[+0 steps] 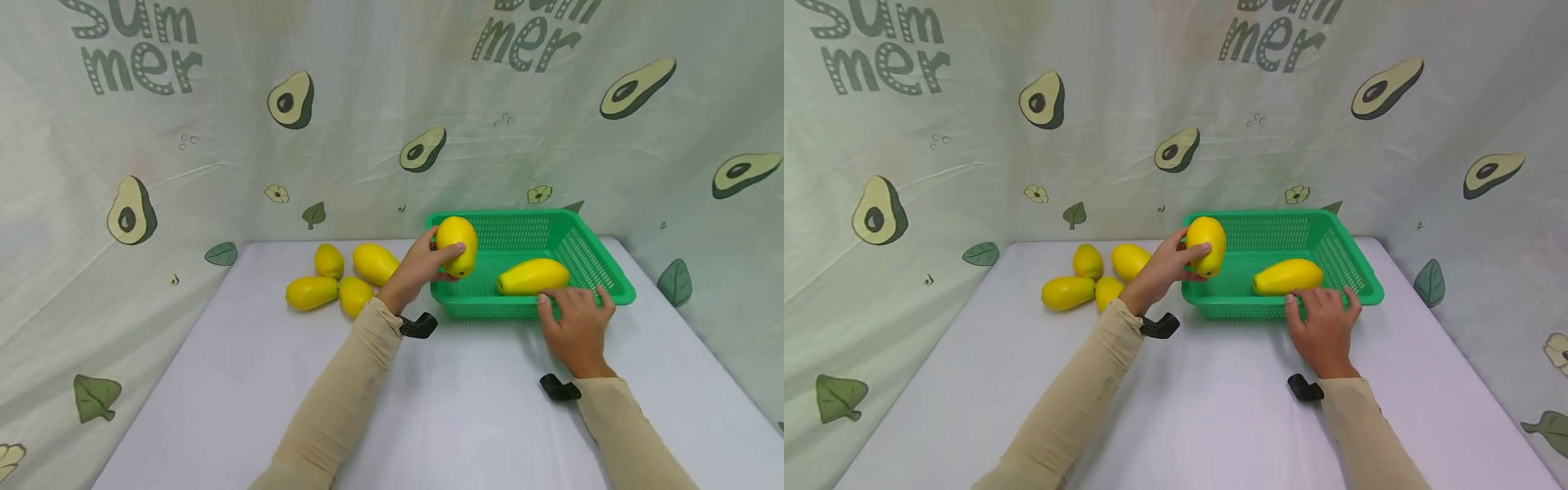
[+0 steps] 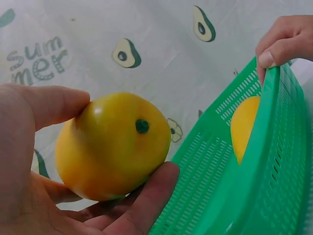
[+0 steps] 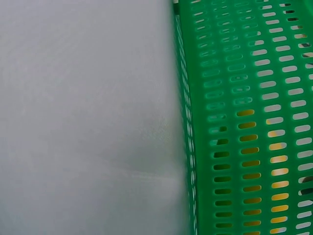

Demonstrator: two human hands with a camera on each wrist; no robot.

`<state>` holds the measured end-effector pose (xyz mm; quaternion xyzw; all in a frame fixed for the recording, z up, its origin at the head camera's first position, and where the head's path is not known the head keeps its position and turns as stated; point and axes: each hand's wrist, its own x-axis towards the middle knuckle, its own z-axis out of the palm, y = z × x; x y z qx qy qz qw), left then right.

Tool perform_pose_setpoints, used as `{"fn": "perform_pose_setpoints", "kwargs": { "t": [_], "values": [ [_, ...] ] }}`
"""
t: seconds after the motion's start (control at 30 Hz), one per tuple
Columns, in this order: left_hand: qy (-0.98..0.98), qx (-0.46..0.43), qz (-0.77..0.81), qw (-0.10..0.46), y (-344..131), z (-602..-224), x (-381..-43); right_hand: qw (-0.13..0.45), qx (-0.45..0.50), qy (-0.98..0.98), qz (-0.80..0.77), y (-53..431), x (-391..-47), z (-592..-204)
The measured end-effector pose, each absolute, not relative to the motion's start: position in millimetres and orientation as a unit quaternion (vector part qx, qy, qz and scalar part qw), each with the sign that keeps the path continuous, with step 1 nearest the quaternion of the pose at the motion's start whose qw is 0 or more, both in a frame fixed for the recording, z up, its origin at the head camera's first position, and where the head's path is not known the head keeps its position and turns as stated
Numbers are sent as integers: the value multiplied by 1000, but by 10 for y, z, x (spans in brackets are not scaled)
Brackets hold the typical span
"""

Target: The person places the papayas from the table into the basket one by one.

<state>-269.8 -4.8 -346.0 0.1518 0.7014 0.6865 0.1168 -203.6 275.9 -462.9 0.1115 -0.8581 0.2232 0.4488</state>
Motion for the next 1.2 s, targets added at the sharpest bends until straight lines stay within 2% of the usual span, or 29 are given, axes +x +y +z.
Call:
{"fn": "perform_pose_setpoints", "kwargs": {
  "t": [0.47,0.97,1.2],
  "values": [
    [731,110,660,134,276,-3263,-2955,448,122,-859,217,2810,-2077,-4604],
    [720,96,668,164,460,-3261,-3035,443,114,-862,218,2811,-2047,-4580],
    [742,106,644,155,506,-3287,-3068,440,107,-864,222,2772,-2049,-4606]
  ]
}}
